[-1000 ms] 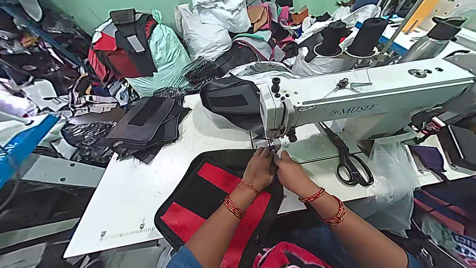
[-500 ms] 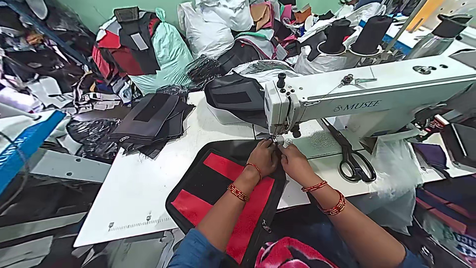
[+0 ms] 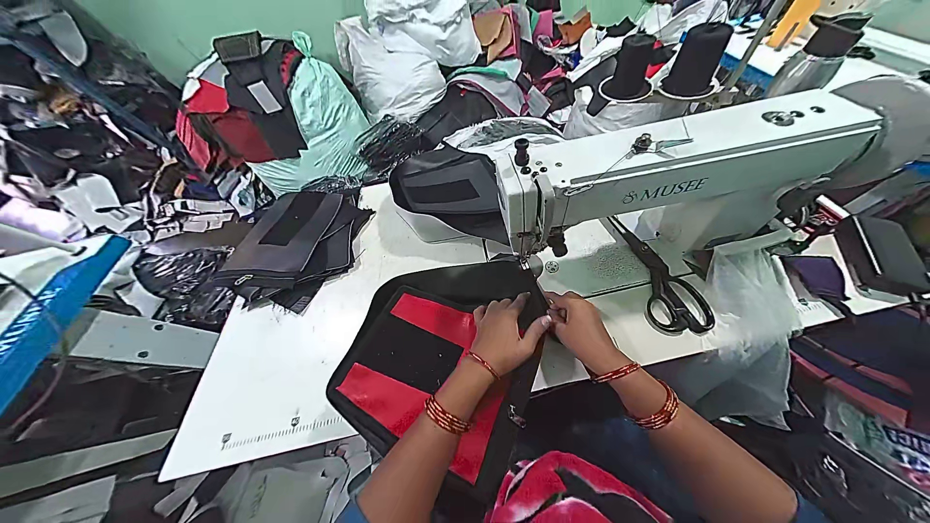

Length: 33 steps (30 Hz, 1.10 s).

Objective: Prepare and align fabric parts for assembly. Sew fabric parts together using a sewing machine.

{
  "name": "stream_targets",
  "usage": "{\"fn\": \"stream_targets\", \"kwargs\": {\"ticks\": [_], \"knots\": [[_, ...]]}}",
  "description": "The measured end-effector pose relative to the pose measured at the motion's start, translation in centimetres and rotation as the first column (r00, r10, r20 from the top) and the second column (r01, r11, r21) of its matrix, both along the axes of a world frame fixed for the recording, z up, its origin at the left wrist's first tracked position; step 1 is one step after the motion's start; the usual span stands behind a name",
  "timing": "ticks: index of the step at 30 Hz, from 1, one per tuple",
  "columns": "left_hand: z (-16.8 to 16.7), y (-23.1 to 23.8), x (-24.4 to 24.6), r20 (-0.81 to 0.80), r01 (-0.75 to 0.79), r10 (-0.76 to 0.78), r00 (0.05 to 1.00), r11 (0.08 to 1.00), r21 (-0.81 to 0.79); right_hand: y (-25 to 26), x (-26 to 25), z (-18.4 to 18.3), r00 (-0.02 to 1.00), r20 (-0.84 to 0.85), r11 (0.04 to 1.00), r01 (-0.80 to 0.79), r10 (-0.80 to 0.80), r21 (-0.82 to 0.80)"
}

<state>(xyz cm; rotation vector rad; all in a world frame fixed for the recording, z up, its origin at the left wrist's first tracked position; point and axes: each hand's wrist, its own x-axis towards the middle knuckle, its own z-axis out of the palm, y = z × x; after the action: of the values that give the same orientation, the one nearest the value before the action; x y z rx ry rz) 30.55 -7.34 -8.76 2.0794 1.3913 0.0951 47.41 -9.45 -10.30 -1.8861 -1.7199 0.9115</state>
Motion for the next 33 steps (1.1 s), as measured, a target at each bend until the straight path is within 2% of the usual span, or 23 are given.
{"fn": "stream_targets", "kwargs": {"ticks": [2, 5, 13, 19, 22, 27, 30, 33], "knots": [[1.2, 0.9, -0.1, 0.052, -0.006, 0.01, 0.999, 0.998, -0.069, -0.2, -0.2, -0.3, 0.997, -0.075, 1.0, 0.019, -0.018, 0.016], [1.9, 1.4, 0.4, 0.031, -0.001, 0.006, 0.999, 0.991, -0.137, -0.2, -0.5, -0.4, 0.986, -0.164, 1.0, 0.027, -0.027, 0.001], [0.5, 0.5, 0.9, 0.005, 0.015, -0.015, 1.0, 0.996, -0.083, -0.2, 0.0, -1.0, 0.978, -0.207, 1.0, 0.029, -0.028, 0.002], [-0.1, 0.1, 1.8, -0.233, 0.115, -0.101, 0.967, 0.992, 0.046, 0.1, 0.6, -1.5, 0.965, -0.261, 1.0, -0.002, 0.001, -0.001], [-0.1, 0.0, 2.3, -0.312, 0.168, -0.134, 0.94, 0.982, 0.084, -0.1, 0.5, -1.0, 0.978, -0.207, 1.0, -0.016, 0.015, -0.004], [-1.6, -0.1, 1.8, -0.216, 0.208, -0.161, 0.963, 0.953, 0.218, -0.3, -0.3, -0.2, 0.996, -0.082, 0.999, -0.03, 0.028, -0.02], [-2.8, 0.0, 1.1, -0.123, 0.25, -0.222, 0.967, 0.913, 0.321, -0.3, -0.2, -0.2, 0.997, -0.069, 0.999, -0.044, 0.042, -0.026], [-3.5, -0.2, 0.9, -0.076, 0.227, -0.215, 0.974, 0.899, 0.375, -0.6, -0.3, -0.1, 0.997, -0.059, 0.999, -0.045, 0.044, -0.021]]}}
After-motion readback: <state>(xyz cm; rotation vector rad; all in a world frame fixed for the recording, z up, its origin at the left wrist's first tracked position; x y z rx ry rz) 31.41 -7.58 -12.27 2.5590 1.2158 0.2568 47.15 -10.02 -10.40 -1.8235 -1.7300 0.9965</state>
